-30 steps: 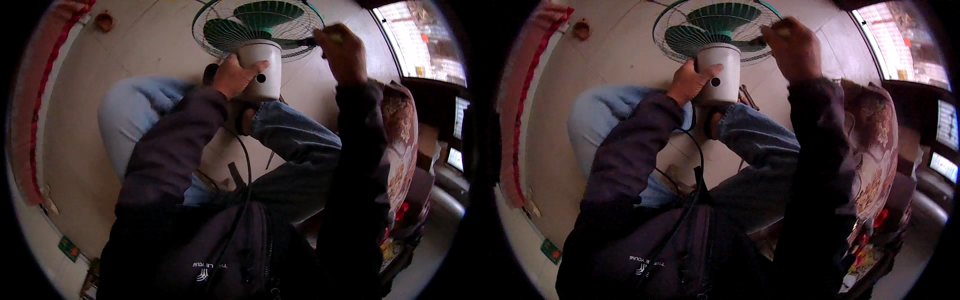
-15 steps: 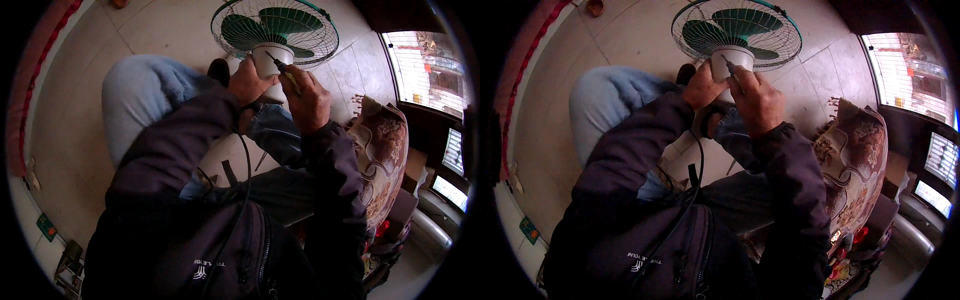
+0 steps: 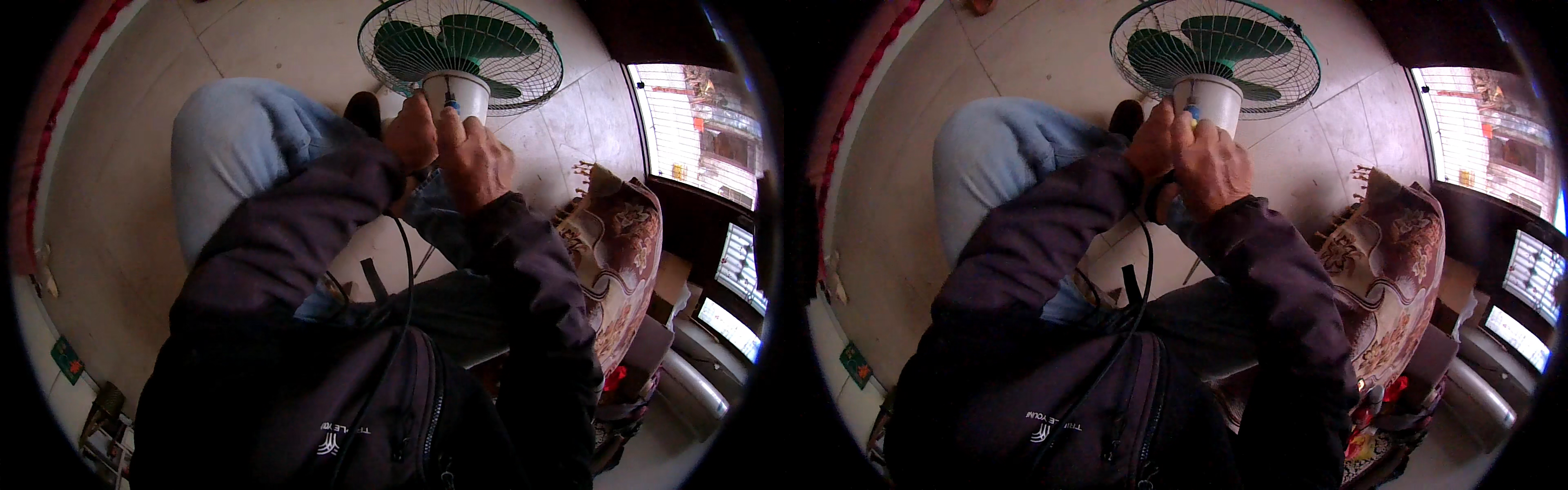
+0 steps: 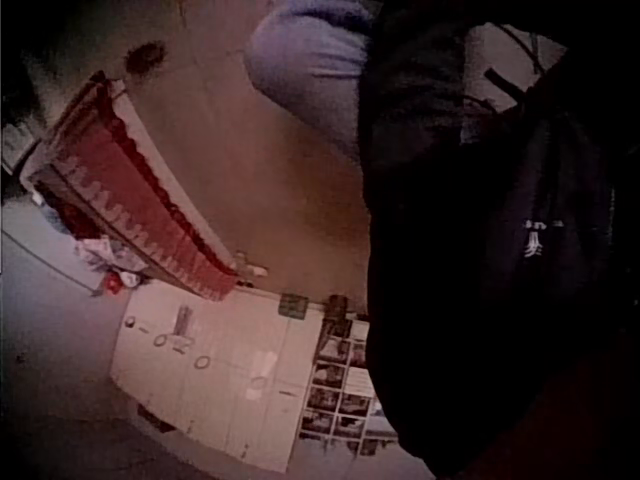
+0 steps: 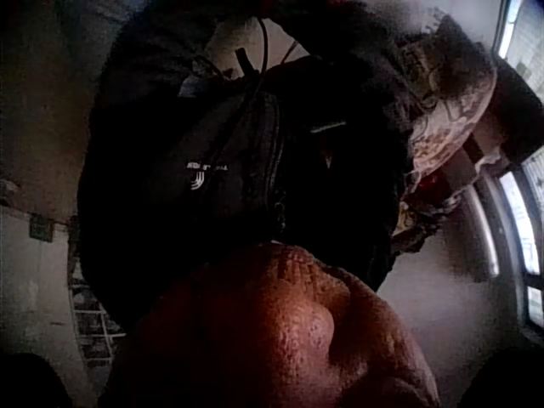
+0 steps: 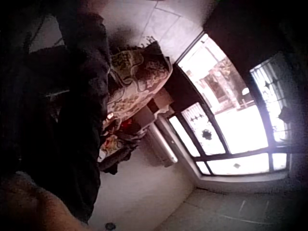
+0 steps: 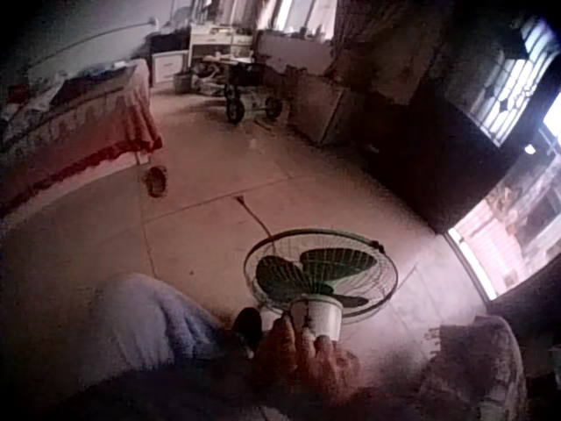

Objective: The person sits on the floor and uses a yellow screwdriver to unscrew and remove the rear cap of a white pedestal fan. They then use a blue screwdriver to continue working on the fan's rear assembly.

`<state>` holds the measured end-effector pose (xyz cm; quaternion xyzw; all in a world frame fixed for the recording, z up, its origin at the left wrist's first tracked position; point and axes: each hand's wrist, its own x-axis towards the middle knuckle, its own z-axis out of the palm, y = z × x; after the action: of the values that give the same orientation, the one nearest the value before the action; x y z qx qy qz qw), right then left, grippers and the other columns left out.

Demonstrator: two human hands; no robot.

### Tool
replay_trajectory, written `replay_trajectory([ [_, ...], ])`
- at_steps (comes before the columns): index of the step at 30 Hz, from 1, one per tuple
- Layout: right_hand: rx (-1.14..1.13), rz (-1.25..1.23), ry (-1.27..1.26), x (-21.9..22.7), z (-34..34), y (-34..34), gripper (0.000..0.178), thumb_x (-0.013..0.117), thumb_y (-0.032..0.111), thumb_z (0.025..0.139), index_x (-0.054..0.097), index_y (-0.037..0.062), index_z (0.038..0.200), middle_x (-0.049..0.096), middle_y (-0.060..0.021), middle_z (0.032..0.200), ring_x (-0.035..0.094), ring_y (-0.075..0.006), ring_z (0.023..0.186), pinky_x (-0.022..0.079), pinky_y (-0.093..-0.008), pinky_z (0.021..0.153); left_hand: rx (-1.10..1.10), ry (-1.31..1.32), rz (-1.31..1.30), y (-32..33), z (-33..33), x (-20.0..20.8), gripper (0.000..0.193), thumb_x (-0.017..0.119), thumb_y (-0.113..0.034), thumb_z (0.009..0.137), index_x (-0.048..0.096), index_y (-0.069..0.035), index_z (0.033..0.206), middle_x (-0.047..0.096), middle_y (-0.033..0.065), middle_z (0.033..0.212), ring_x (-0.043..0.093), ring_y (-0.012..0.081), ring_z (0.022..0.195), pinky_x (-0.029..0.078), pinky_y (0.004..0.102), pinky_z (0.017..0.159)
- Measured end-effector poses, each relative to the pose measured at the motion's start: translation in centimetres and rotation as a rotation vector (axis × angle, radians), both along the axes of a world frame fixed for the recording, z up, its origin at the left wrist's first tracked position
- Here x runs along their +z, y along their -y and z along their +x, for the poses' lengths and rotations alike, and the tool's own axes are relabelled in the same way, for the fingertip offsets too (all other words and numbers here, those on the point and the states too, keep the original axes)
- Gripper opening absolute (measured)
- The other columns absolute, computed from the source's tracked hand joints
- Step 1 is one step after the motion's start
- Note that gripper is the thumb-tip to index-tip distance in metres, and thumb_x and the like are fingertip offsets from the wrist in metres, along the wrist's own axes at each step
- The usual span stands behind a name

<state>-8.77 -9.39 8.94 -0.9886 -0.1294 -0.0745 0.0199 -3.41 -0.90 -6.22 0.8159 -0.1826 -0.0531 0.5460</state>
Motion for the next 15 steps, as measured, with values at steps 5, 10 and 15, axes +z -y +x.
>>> replay_trajectory([
  [5, -0.036, -0.017, 0.019, -0.8, 1.2, -1.0, 0.018, 0.061, 0.020, 0.087, 0.053, 0.0104, 0.100, 0.061, -0.0116, 0.077, 0.065, -0.0319, 0.068, 0.050, -0.0431, 0.052, -0.189, 0.180, 0.217, -0.5, 0.3, 0.6, 0.054, 0.068, -0.024, 0.082, 0.045, 0.002, 0.123, 0.052, 0.0253, 0.117, 0.055, 0.0402, 0.107, 0.049, 0.0431, 0.083],
  [10, -0.044, 0.097, 0.074, 1.6, 4.4, -0.6, 0.028, 0.065, 0.034, 0.085, 0.058, 0.0066, 0.084, 0.065, -0.0144, 0.071, 0.065, -0.0336, 0.066, 0.049, -0.0443, 0.053, -0.103, 0.278, -0.008, -0.1, 0.9, 1.9, 0.057, 0.069, -0.027, 0.083, 0.044, -0.006, 0.129, 0.054, 0.0203, 0.120, 0.056, 0.0373, 0.110, 0.045, 0.0395, 0.092],
  [15, -0.107, 0.176, -0.143, 3.8, 9.4, 2.1, 0.027, 0.066, 0.030, 0.082, 0.071, 0.0046, 0.088, 0.068, -0.0195, 0.080, 0.066, -0.0357, 0.072, 0.053, -0.0425, 0.066, -0.025, -0.260, -0.063, -0.4, -0.2, 5.0, 0.083, 0.076, -0.043, 0.075, 0.038, 0.000, 0.134, 0.053, 0.0235, 0.128, 0.054, 0.0368, 0.117, 0.042, 0.0413, 0.099],
])
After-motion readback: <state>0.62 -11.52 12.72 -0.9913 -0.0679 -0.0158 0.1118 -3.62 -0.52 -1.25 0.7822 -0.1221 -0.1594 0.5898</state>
